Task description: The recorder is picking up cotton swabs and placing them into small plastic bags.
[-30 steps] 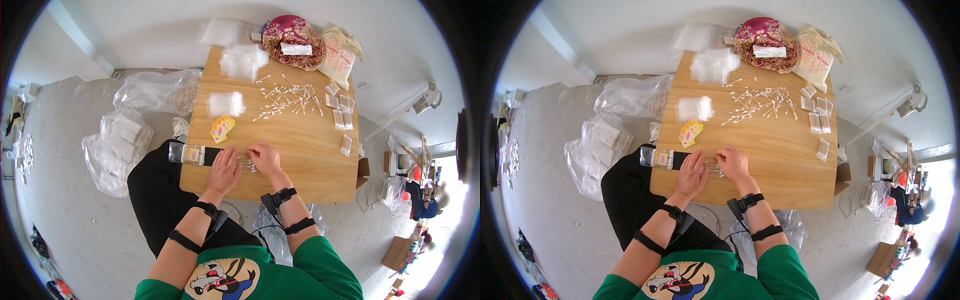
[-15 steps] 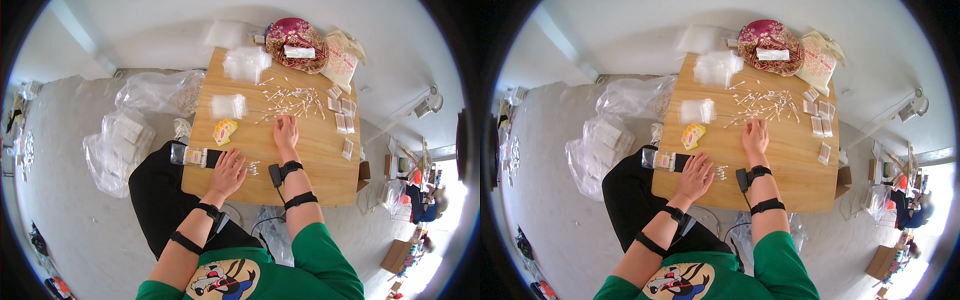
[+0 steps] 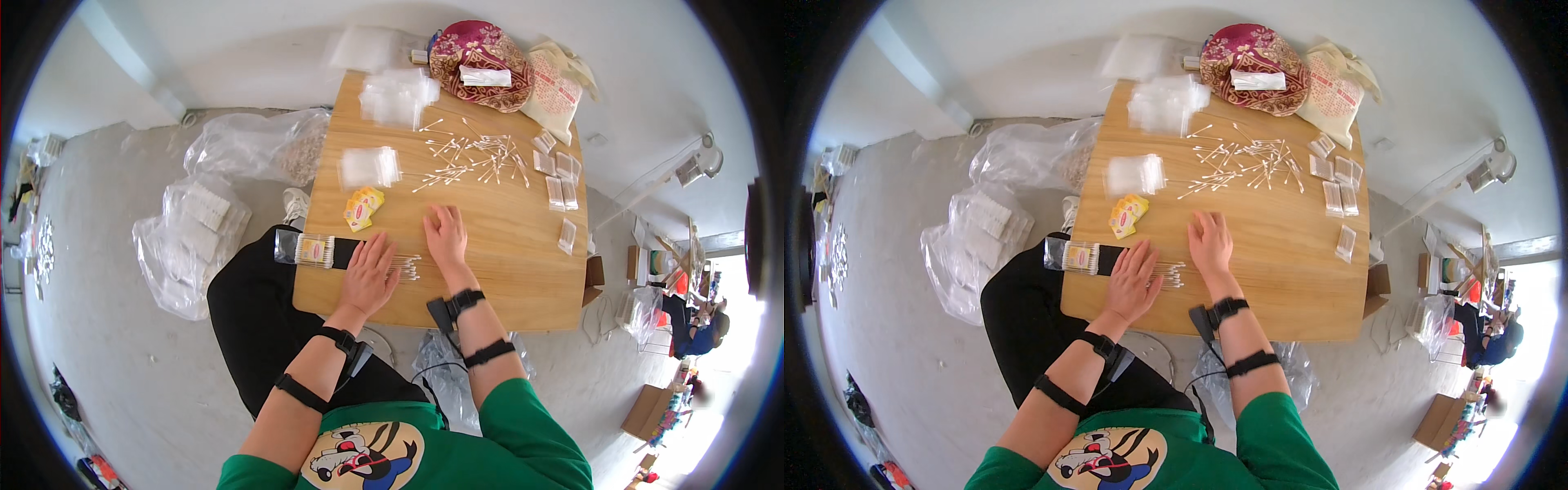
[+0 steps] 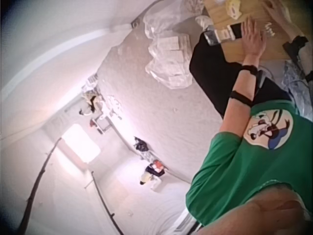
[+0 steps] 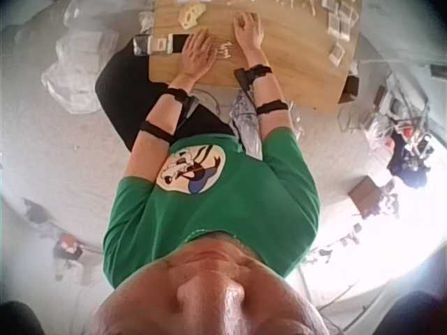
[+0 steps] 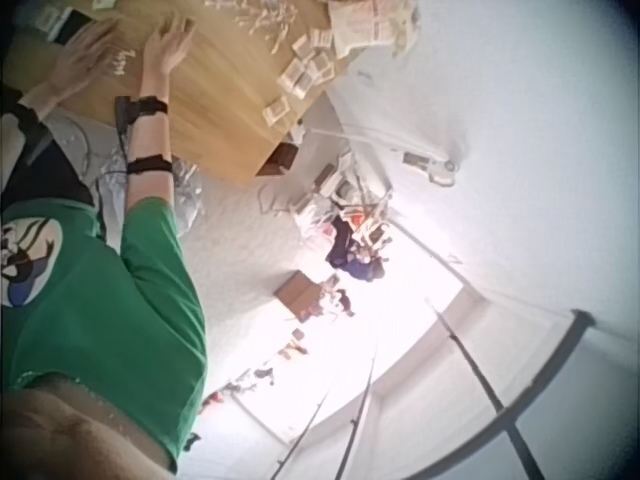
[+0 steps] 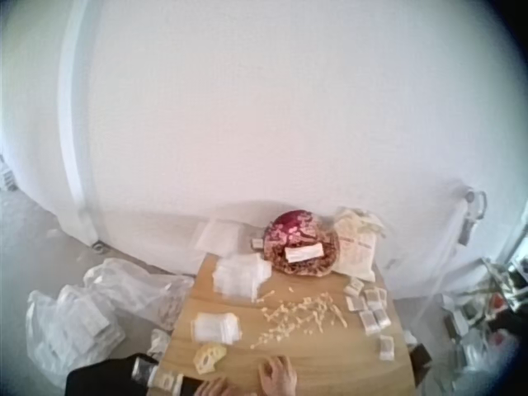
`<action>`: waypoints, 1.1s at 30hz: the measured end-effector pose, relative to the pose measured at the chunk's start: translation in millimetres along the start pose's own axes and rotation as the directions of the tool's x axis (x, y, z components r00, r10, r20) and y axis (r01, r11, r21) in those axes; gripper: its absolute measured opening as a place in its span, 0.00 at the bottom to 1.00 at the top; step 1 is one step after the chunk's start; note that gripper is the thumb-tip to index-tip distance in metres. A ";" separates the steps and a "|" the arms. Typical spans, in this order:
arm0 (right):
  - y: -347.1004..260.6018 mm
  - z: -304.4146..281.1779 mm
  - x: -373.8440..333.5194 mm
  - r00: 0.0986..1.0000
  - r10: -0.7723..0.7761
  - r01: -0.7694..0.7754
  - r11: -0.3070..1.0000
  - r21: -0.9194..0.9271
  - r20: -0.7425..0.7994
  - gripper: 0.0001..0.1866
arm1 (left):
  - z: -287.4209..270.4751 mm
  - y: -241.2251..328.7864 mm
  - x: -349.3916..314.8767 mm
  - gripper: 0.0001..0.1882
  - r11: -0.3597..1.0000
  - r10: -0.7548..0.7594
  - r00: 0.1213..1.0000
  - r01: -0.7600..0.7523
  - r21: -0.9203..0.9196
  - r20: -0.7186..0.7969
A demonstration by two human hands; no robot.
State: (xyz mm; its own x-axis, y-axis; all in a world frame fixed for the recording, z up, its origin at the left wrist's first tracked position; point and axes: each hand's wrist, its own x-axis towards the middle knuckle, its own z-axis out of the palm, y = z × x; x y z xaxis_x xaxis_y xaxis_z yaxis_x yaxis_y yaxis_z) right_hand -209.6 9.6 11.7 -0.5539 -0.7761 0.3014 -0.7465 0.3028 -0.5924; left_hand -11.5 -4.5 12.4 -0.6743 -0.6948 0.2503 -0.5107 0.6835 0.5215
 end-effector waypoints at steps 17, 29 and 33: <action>-9.6 14.2 -14.2 0.993 -0.114 0.112 0.992 0.049 0.036 0.02 | 4.3 -9.1 -5.0 0.20 0.987 -0.052 0.996 0.041 -0.153 -0.068; -15.1 -3.7 -25.3 0.909 -0.024 -0.083 0.968 0.235 0.416 0.08 | 6.9 -12.0 -7.1 0.22 0.997 -0.032 0.991 0.023 -0.072 -0.129; -27.1 6.1 -3.4 0.943 -0.029 -0.041 0.978 0.204 0.330 0.13 | 6.4 -7.7 -5.4 0.20 0.999 -0.015 0.997 0.012 -0.037 -0.077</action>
State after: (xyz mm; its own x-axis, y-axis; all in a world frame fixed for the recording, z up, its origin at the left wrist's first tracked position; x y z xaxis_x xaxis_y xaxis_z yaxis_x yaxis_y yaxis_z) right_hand -185.3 0.6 22.2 -0.3790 -0.9238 0.0549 -0.6324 0.2153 -0.7441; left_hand -7.4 -4.6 1.8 -0.6235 -0.7201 0.3046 -0.4988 0.6664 0.5541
